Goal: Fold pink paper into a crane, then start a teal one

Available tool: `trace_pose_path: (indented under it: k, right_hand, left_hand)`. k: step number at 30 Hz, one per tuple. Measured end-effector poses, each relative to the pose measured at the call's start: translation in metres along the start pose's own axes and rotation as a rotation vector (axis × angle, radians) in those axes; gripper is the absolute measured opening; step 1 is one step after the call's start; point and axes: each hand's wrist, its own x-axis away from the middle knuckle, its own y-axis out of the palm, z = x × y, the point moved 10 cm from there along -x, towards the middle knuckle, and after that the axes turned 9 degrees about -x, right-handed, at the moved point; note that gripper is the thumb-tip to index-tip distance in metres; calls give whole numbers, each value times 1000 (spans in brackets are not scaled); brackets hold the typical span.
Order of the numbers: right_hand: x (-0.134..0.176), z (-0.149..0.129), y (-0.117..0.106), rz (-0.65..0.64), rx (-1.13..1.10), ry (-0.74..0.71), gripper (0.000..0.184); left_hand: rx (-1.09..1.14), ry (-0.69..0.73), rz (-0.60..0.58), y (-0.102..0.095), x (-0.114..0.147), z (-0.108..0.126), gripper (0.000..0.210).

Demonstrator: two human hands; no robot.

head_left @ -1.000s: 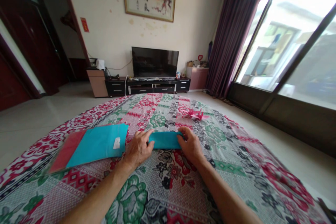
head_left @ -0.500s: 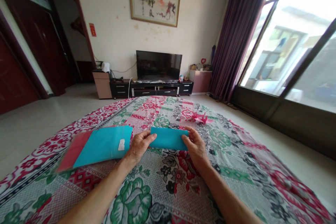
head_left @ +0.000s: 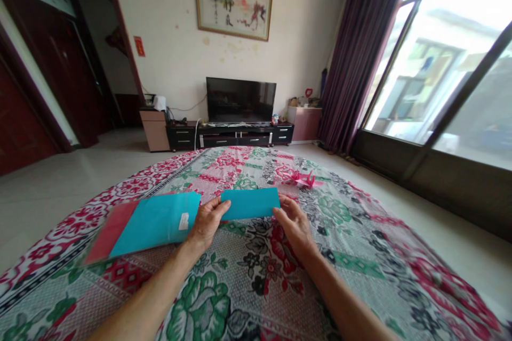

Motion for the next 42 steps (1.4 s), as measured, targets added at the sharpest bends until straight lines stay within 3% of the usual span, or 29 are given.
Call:
trace_pose_path:
  k: [2, 4, 6, 8, 10, 13, 15, 17, 20, 24, 27, 34, 42]
  right_hand:
    - [1, -14, 2, -10, 164, -161, 15]
    - [6, -31, 4, 6, 329, -347, 7]
    - [12, -46, 9, 23, 486, -502, 6]
    - [19, -57, 17, 14, 638, -601, 9]
    - [25, -63, 24, -17, 750, -643, 12]
    - [31, -62, 36, -147, 787, -640, 13]
    - [34, -53, 46, -300, 769, -595, 18]
    - [35, -41, 51, -419, 761, -531, 24]
    - [34, -27, 53, -502, 774, -463, 25]
    - [32, -11, 55, -582, 784, -392, 20]
    - [32, -7, 54, -578, 771, -371, 15]
    - [27, -7, 48, -515, 717, -327, 9]
    - [13, -5, 23, -301, 624, -154, 31]
  left_hand:
    - [-96, 54, 46, -6, -1, 6, 46]
    - [-291, 197, 148, -15, 1, 23, 48]
    - [-538, 430, 252, -17, 10, 50, 58]
    - [-762, 684, 280, -4, 26, 73, 65]
    - [-926, 854, 209, 17, 39, 81, 60]
    - [-1040, 950, -9, 44, 47, 73, 33]
    - [-1054, 967, -108, 52, 49, 67, 24]
    - [-1057, 983, -112, 48, 48, 67, 27]
    - [-1083, 1008, -129, 42, 47, 66, 35]
    - [-1149, 967, -303, 45, 45, 51, 33]
    - [-1179, 923, -348, 45, 43, 42, 28]
    - [-1124, 807, -333, 40, 35, 43, 15]
    - [-1080, 453, -173, 29, 24, 45, 39]
